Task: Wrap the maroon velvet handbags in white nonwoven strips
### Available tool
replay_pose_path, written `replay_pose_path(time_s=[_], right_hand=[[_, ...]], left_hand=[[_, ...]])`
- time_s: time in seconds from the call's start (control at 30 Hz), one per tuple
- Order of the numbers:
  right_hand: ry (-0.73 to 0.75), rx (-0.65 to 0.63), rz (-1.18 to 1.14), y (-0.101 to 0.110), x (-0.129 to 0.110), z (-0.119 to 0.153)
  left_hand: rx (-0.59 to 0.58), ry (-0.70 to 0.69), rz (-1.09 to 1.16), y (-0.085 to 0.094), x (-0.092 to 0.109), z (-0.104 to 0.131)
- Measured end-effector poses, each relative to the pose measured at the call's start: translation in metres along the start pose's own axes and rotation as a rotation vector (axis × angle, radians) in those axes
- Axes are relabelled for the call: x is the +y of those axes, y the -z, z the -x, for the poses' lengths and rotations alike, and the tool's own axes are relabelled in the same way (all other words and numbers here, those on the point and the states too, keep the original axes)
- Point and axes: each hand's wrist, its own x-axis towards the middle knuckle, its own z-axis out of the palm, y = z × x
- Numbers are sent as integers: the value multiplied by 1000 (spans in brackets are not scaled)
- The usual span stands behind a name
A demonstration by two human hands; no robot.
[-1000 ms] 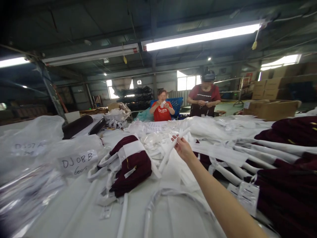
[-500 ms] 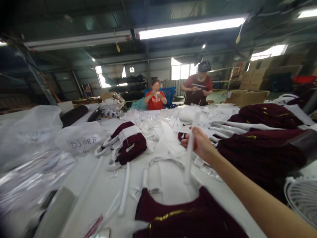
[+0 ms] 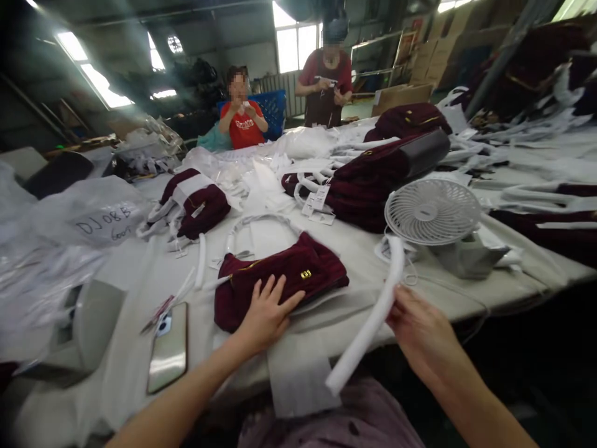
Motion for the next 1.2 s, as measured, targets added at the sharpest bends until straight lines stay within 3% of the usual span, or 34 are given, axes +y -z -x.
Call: replay_pose_path(time_s=[0.1,0.2,0.27,0.37,0.47,0.67,0.77,0.9,1.03,1.2], right_hand=[[-153,-117,-26,16,44,30],[-249,-275,-54,5,72,54],[-275,-302,-97,-7,82,60],[-246,-249,-112,-22,93,59],[-172,-246,-16,-20,112,62],[-140,-426,152,1,139,93],[-85,-388,71,-10,135,80],[-35,-300,-61,-42,124,41],[-130,-297,-105,-66,125,20],[-266,-328,-131,-68,129,22]], left_hand=[[-126,5,4,15,1,-1],[-222,5,-5,29,2,-3],[-276,3,0,38,2,-5],[-341,-7,27,49,1,-8],[-410,-10,57,57,-1,-11],[-489,-12,83,63,-4,-16],[-516,0,88,64,-3,-18],[-549,3,97,66,-4,-19],[-566,-8,100,68,-6,-21],[-569,-15,101,67,-3,-22]])
